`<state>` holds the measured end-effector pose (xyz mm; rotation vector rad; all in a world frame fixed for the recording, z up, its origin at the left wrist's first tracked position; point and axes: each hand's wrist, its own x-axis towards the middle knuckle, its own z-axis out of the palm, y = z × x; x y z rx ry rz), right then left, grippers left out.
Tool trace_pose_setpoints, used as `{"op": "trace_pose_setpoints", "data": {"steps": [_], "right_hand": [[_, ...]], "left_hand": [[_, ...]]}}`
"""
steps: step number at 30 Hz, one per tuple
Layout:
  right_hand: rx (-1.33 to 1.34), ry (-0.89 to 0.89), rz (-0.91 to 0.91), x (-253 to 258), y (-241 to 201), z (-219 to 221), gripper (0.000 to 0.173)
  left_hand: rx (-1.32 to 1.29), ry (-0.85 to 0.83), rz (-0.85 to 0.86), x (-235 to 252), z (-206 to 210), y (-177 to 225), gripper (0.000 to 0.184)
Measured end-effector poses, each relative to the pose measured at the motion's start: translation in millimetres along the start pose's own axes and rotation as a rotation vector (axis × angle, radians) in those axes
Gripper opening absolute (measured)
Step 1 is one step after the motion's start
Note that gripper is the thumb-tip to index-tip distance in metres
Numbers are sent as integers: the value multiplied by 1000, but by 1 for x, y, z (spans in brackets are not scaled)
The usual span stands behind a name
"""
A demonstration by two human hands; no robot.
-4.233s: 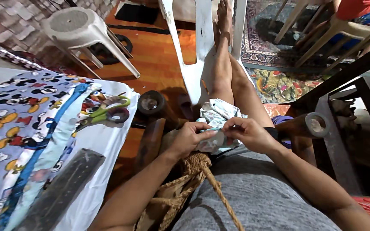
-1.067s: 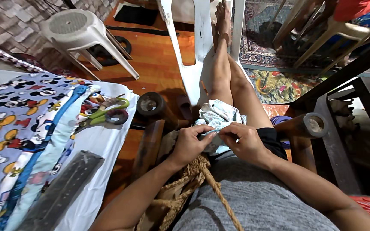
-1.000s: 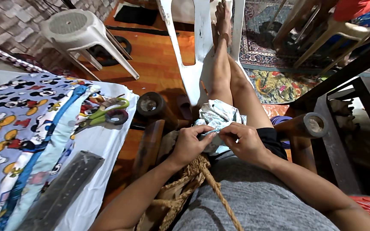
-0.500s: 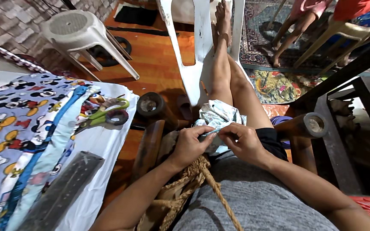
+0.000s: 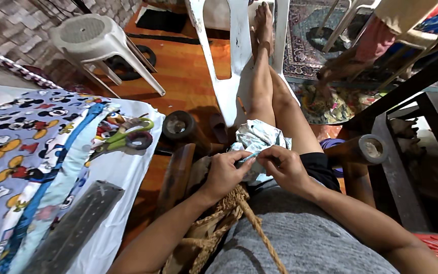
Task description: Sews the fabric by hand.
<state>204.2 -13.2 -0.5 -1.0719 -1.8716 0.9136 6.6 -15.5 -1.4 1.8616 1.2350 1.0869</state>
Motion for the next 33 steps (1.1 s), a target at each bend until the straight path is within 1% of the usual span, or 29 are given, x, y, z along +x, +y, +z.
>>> {"op": "trace_pose_setpoints", "data": {"steps": [5,8,10,12,14,16,22,27,31,33], "right_hand": [[19,27,26,2,-2,7,19],[62,12,79,4,-7,7,17],[124,-43,141,6,-11,1,18],[170,-96,180,7,-16,-4,20],[184,-108,168,6,-18,-6,24],[185,-104,152,4,-17,-7,24],[185,-73,187,7,-19,-7,23],[127,-178,213,11,-21,-10,31],[109,-219,164,11,-19,-11,29],[161,-243,199,11,-19,-13,28]], "left_hand": [[235,54,217,-5,2,-10,19],[338,68,279,-6,5,-13,23],[399,63,260,-7,3,-13,28],[403,62,233,-7,2,-11,31],[384,52,213,-6,0,-7,29],[386,42,208,-6,0,-4,27],[437,-12,272,-7,3,-3,24],[477,-32,357,-7,3,-8,24],[500,-66,379,-7,2,-11,23],[506,-86,391,-7,1,-12,21]]}}
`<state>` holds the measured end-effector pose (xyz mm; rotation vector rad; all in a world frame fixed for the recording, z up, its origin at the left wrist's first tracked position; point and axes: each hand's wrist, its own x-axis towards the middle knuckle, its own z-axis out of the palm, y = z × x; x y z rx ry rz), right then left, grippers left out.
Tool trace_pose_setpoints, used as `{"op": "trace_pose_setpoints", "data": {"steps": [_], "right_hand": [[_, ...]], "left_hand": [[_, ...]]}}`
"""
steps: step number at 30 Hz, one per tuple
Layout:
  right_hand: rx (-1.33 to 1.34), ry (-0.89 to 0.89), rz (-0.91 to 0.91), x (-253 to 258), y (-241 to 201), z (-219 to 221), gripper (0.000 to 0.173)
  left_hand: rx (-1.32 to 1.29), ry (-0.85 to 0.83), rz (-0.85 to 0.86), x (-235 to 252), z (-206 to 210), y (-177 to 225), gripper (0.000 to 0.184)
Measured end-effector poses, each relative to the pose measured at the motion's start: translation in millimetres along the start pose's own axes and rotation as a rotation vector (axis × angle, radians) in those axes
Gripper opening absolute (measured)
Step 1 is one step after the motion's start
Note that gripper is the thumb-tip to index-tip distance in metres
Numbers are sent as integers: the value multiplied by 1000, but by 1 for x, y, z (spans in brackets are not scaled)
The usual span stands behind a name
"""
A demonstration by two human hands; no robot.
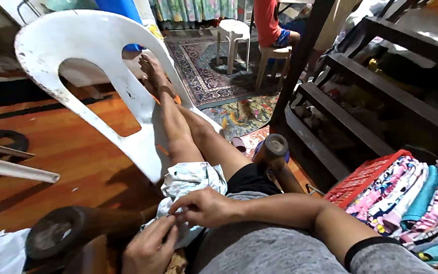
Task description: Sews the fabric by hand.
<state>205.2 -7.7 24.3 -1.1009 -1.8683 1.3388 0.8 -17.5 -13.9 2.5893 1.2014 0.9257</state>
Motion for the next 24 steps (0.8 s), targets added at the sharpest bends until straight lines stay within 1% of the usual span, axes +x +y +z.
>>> {"op": "trace_pose_setpoints", "data": {"steps": [3,7,13,17,21,24], "right_hand": [[84,-13,62,2,1,0,25],[137,0,57,2,1,2,23],[172,-23,37,3,4,3,22],[230,-21,43,3,3,4,21],[371,15,74,2,1,5,20],[378,64,42,1,0,5,21]], "left_hand": [[3,-22,12,-1,-1,-2,23],[2,-24,20,1,-3,0,20],[-6,-31,16,1,-3,0,21],[-20,-3,2,1,-2,0,20],[-63,-10,-39,2,-4,2,21],[-65,-38,-57,4,-5,4,22]]}}
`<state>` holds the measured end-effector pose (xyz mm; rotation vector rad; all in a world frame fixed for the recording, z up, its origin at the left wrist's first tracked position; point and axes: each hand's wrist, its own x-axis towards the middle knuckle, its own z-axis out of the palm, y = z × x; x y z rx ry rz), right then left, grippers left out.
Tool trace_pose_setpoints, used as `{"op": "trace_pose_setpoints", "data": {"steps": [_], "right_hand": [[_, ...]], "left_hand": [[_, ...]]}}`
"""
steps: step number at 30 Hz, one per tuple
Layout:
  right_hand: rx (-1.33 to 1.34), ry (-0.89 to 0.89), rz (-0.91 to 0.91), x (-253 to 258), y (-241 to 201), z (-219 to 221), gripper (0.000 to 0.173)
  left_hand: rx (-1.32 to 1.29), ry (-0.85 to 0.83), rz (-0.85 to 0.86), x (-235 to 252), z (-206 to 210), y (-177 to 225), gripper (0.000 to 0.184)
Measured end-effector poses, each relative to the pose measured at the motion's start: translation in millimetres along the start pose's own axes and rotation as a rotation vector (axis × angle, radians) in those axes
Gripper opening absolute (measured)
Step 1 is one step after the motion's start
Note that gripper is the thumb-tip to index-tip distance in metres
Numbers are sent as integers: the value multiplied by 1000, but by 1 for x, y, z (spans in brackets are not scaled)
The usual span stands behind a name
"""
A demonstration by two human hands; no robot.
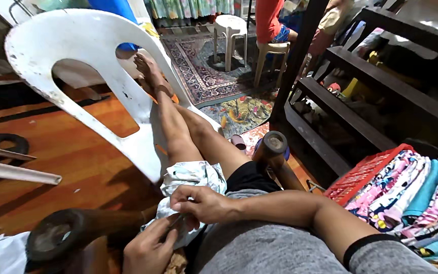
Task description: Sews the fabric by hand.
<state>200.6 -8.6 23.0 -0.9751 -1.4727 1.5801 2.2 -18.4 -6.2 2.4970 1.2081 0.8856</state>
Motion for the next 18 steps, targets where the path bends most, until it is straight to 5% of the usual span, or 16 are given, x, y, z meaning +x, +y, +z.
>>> {"op": "trace_pose_setpoints", "data": {"steps": [11,18], "right_hand": [[-99,56,-221,2,0,-6,21],[-97,181,-204,3,-14,-23,23]], "left_hand": [[-143,-63,-117,1,-3,-5,19],[-285,-81,-221,3,-6,-6,20]]}}
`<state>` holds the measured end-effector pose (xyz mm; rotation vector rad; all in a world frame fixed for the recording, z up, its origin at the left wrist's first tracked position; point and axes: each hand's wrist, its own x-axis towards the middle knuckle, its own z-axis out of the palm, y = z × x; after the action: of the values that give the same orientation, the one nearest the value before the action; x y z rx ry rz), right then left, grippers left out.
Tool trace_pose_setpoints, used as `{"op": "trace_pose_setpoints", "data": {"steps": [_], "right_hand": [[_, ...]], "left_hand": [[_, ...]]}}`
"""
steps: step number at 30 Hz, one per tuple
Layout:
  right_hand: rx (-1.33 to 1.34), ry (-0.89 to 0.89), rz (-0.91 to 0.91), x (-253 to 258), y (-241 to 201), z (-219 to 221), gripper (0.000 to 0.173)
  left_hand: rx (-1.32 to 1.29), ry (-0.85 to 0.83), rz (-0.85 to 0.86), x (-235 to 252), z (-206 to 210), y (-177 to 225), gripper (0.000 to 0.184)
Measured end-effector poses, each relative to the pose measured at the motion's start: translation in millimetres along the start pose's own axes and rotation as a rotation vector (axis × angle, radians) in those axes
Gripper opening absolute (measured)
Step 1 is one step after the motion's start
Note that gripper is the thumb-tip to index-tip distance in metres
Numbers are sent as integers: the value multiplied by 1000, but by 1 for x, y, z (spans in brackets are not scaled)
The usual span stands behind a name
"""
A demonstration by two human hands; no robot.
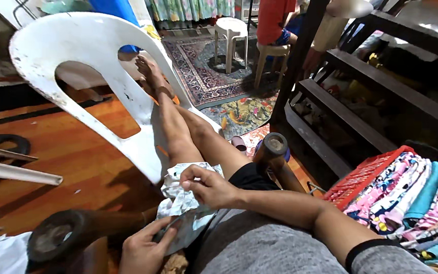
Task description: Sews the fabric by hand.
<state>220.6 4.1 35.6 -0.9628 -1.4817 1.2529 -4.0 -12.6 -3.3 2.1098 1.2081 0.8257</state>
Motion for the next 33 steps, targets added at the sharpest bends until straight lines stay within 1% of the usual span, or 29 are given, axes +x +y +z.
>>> {"op": "trace_pose_setpoints", "data": {"steps": [4,6,12,16,19,21,26,29,33], "right_hand": [[18,91,51,4,1,-14,22],[74,131,55,7,2,-22,17],[120,228,-22,11,-1,-43,13],[152,267,-11,11,-4,-50,12],[177,254,6,10,-1,-49,13],[169,215,11,9,1,-51,15],[191,147,46,10,16,-49,20],[249,156,108,14,25,-47,21],[256,173,147,18,35,-51,20]], "left_hand": [[-98,-15,-33,2,0,-4,22],[-139,-24,-48,3,-1,-6,21],[-211,-37,-87,4,-1,-8,19],[-253,-20,-101,4,-1,-7,17],[-263,-12,-103,5,-1,-8,17],[-249,-21,-95,7,-1,-8,19],[-256,-67,-211,11,-9,-9,15],[-291,-92,-224,13,-11,-14,14],[-295,-176,-248,15,-14,-16,13]]}}
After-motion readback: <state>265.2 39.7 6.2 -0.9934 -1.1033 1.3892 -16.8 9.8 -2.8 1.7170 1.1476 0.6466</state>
